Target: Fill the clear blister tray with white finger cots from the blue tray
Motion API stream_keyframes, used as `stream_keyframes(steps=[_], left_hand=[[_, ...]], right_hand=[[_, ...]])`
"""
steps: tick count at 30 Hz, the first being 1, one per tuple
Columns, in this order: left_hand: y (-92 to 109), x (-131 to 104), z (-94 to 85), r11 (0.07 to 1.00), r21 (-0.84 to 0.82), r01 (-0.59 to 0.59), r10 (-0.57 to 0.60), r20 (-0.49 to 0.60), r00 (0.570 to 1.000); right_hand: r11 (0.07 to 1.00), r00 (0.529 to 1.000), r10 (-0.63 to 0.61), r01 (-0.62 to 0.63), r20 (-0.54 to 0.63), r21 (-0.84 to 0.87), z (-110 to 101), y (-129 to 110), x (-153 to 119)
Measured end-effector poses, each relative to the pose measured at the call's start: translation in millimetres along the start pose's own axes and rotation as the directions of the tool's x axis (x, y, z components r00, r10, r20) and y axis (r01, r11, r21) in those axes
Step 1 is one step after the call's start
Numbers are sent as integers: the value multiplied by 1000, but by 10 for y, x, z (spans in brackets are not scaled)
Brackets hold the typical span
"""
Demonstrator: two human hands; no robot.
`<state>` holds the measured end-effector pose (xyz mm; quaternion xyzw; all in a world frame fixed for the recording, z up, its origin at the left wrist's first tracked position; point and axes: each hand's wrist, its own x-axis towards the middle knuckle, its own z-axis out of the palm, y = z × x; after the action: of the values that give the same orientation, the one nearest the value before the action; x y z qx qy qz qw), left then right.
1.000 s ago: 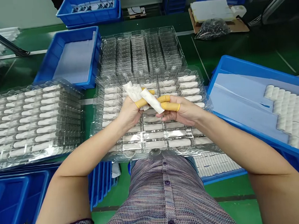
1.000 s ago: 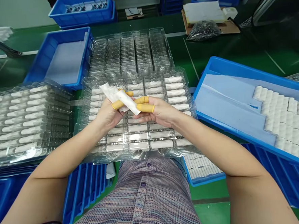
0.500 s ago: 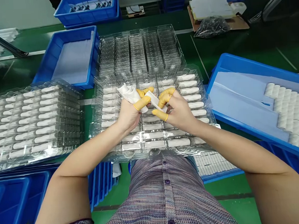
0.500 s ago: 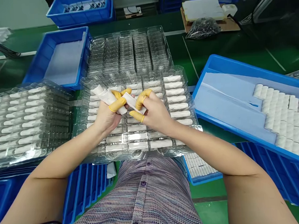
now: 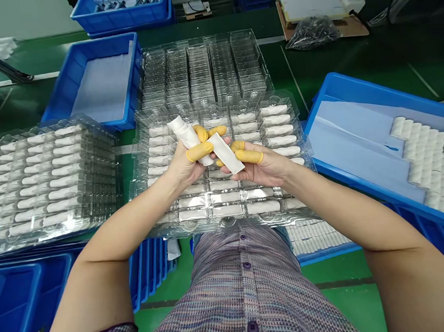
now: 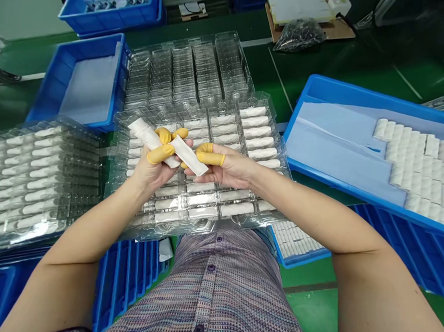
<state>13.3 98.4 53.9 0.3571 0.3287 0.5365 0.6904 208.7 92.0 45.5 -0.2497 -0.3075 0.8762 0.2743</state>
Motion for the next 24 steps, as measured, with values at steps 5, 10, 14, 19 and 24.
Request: stream_keyframes(steps=[5,10,14,19,24], left_hand=[[1,56,-34,1000,-15,2,-4,-154,988],[54,69,-54,994,-70,89,-104,-254,961],[92,55,-8,987,-100,124,-145,-246,958],[61,59,3,987,-88,136,-153,-224,962],[-3,33,-66,995,-14,103,-104,-161,982]], right_hand=[[940,970,-223,188,-94,-284,-185,-256,-107],[544,866,-496,259,-57,-798,-312,-406,-637],[135,955,-297,58,15,-989,-182,-175,-1054],[-295,965,-263,-60,20,-953,-145,121,-1063],[-429,977,-209,-55,40,-901,-200,236,-860]])
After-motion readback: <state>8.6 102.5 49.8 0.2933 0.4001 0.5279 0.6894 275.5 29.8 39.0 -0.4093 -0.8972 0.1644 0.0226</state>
